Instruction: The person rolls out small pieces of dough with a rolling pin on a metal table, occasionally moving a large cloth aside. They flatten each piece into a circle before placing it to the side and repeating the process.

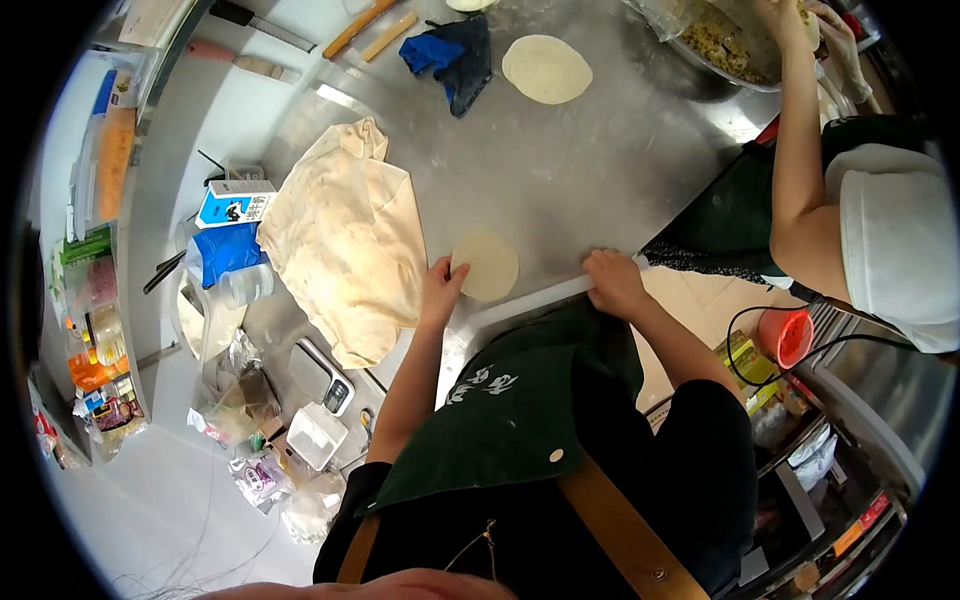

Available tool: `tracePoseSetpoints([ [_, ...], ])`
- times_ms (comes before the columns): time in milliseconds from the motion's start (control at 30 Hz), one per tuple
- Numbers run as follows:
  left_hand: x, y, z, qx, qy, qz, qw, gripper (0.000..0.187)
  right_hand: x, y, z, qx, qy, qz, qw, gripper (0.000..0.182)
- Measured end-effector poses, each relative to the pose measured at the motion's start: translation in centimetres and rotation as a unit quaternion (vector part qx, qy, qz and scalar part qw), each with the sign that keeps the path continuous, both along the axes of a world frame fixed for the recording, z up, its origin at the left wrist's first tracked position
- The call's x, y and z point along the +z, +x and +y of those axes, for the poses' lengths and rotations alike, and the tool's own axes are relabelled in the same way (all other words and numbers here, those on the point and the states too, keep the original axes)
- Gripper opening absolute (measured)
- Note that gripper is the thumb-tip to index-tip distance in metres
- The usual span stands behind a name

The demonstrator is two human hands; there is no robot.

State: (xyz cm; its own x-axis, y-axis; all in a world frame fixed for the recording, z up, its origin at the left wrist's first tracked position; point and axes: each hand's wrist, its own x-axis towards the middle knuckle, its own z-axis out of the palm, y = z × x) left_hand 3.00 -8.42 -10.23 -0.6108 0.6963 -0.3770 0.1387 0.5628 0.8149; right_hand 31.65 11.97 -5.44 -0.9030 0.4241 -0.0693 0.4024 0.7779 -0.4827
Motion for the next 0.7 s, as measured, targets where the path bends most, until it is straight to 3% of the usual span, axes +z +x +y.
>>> tracePoseSetpoints([
  [167, 2.7, 0.5, 1.0, 0.008, 0.052, -0.01, 0.999, 0.025, -2.6, 0.8, 0.3, -0.11, -0.016, -0.005, 0.994, 0.02],
  [200, -1.2, -0.3, -0.1, 0.0, 0.069, 0.022, 0.997, 0.025, -3.7, 0.8, 0.2, -0.148, -0.003, -0.003, 0.989, 0.022],
  [267, 1.5, -0.1, 0.7, -0.008, 0.027, 0.002, 1.0, 0.025, -3.4, 0.4, 0.0, -0.203, -0.013, -0.006, 0.979, 0.024],
  [400, 2.8, 0.9, 1.5, -0.016, 0.026, 0.124, 0.992, 0.026, -3.9, 0.0, -0.2, -0.213, -0.003, -0.055, 0.976, 0.025],
  [533, 1.2, 2.5, 1.4, 0.008, 0.108, 0.225, 0.968, 0.023, -2.0, -1.0, -0.2, -0.222, 0.004, -0.105, 0.969, 0.026],
  [700, 1.0, 3.0, 1.6, 0.037, 0.15, 0.2, 0.968, 0.024, -1.8, -1.3, -0.4, -0.243, 0.03, -0.113, 0.963, 0.031],
])
